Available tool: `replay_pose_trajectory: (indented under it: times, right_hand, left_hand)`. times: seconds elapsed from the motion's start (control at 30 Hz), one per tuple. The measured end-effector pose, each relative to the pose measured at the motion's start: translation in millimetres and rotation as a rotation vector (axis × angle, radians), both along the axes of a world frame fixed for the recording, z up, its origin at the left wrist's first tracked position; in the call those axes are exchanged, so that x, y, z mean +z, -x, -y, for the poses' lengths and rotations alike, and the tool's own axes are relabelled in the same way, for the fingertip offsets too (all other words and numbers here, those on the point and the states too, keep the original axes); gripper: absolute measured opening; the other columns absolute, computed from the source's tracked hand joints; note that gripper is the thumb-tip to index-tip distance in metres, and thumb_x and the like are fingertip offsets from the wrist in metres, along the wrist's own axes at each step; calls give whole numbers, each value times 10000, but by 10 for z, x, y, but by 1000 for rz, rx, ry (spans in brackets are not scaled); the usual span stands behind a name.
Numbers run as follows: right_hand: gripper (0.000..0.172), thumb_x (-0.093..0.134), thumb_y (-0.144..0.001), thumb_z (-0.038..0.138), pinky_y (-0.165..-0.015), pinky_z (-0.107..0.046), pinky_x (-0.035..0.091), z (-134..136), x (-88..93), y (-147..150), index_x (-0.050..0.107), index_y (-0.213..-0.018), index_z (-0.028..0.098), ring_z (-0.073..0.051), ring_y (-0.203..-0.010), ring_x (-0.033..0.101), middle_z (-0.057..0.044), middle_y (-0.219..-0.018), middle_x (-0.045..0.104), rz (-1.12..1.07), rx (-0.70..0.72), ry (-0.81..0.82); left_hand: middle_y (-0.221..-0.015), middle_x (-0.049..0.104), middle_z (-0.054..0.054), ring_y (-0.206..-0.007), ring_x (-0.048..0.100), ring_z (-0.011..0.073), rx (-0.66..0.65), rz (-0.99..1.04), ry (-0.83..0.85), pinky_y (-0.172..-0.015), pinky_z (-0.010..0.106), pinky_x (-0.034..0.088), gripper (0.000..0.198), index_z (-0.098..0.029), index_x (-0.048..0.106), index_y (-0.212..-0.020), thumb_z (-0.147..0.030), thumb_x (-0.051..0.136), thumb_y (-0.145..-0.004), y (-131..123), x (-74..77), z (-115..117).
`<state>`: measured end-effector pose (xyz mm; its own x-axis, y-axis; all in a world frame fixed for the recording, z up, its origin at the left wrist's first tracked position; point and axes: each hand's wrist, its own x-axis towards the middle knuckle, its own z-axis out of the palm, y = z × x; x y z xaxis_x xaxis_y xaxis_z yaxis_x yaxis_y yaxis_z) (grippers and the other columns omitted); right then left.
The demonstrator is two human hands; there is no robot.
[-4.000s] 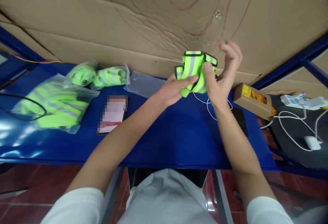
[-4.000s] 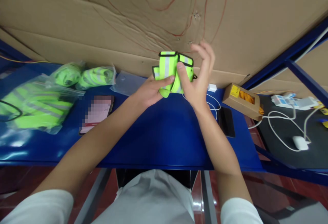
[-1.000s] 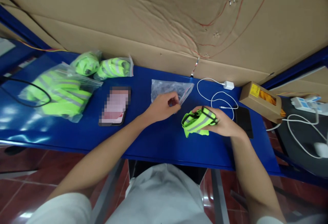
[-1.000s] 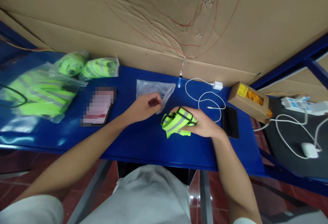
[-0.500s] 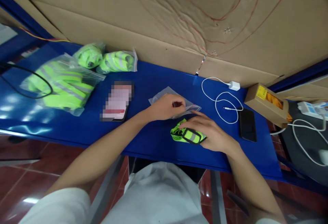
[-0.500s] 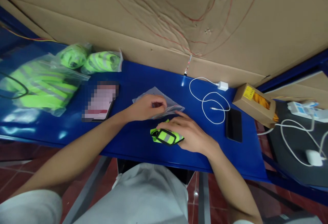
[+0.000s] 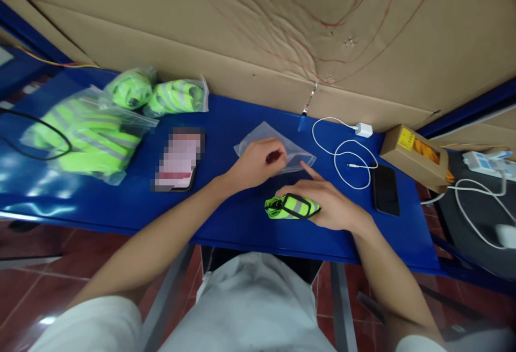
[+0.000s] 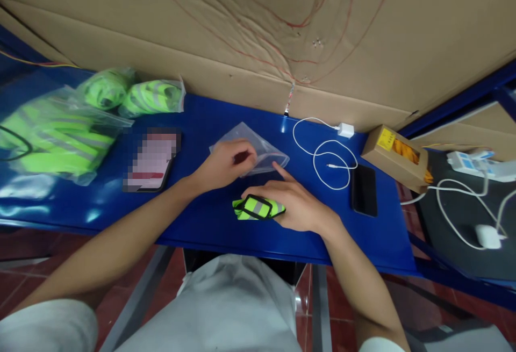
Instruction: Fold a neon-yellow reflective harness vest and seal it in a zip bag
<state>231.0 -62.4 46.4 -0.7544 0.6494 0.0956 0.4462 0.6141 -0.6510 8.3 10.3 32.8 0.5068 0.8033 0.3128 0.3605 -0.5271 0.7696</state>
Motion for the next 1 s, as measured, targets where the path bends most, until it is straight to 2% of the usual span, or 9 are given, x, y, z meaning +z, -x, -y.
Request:
replay_pose_trajectory:
  times: [0.1,0.27,0.37,0.53,0.73,0.8,0.87,0.93,1.0]
  right_hand:
    - [777,535,-731,-25,-1271,-532,271,42,-27,128,555,-1422,331,-179,-1136,694,6,-1234,736,-14,39,17]
    - [710,548,-760,13,-1224,-480,339,121,-39,264,575,-1403,310,-178,-1142,678,-10,-1250,738,28,108,50]
    - [733,538,-750,-2,-1240,-480,317,115,-19,183,566,-1409,318,-170,-1137,685,3,-1245,742,38,100,60]
    - [689,585,-797,20,-1304,-532,185,41,6,54,554,-1412,328,-167,-1088,715,25,-1240,748,-55,74,50]
    - [625,593,-842,43,-1256,-493,307,0,-63,203,572,-1405,313,-178,-1155,705,-1,-1244,749,-131,59,127]
    - [623,593,-842,39,-1251,-478,314,12,-85,231,574,-1404,307,-177,-1175,697,-4,-1266,742,-145,69,150]
    - [627,601,-831,36,-1252,-477,311,39,-89,238,577,-1400,299,-179,-1202,686,-7,-1293,733,-145,87,175]
    - [624,614,-824,44,-1262,-505,284,74,-77,239,582,-1396,292,-187,-1196,687,-9,-1277,738,-106,133,200]
    - [607,622,-832,60,-1278,-529,239,98,-56,232,587,-1392,290,-184,-1162,697,-5,-1244,748,-59,183,215]
  left_hand:
    - [-780,605,-7,-688,526,107,-87,-20,4,-666,239,414,147,-179,609,-789,-215,547,-918,-30,-22,11]
    - [-834,583,19,-698,502,123,213,-100,-113,-684,269,417,162,-179,570,-798,-198,499,-942,-27,-76,-38]
    - [-836,584,21,-701,510,123,253,-88,-128,-689,266,429,177,-182,559,-796,-213,494,-958,22,-57,-77]
    - [-808,584,3,-682,537,107,196,-3,-76,-678,245,445,201,-181,585,-794,-255,525,-970,46,-5,-57]
    - [-1004,708,61,-927,653,164,-132,-50,10,-877,290,515,328,-181,686,-1035,-405,446,-1048,-10,-91,-4]
    - [-1314,678,103,-1239,615,200,-254,-126,49,-1104,353,453,446,-200,672,-1246,-432,329,-1081,0,-167,-41]
    - [-1582,503,80,-1515,399,214,-310,-243,114,-1278,431,262,518,-238,586,-1428,-437,244,-1094,14,-246,-89]
    - [-1684,348,43,-1608,209,215,-286,-347,161,-1322,480,112,557,-264,494,-1526,-455,194,-1098,17,-305,-125]
    - [-1703,292,39,-1620,156,217,-248,-395,173,-1325,490,73,589,-263,451,-1561,-481,160,-1098,20,-323,-140]
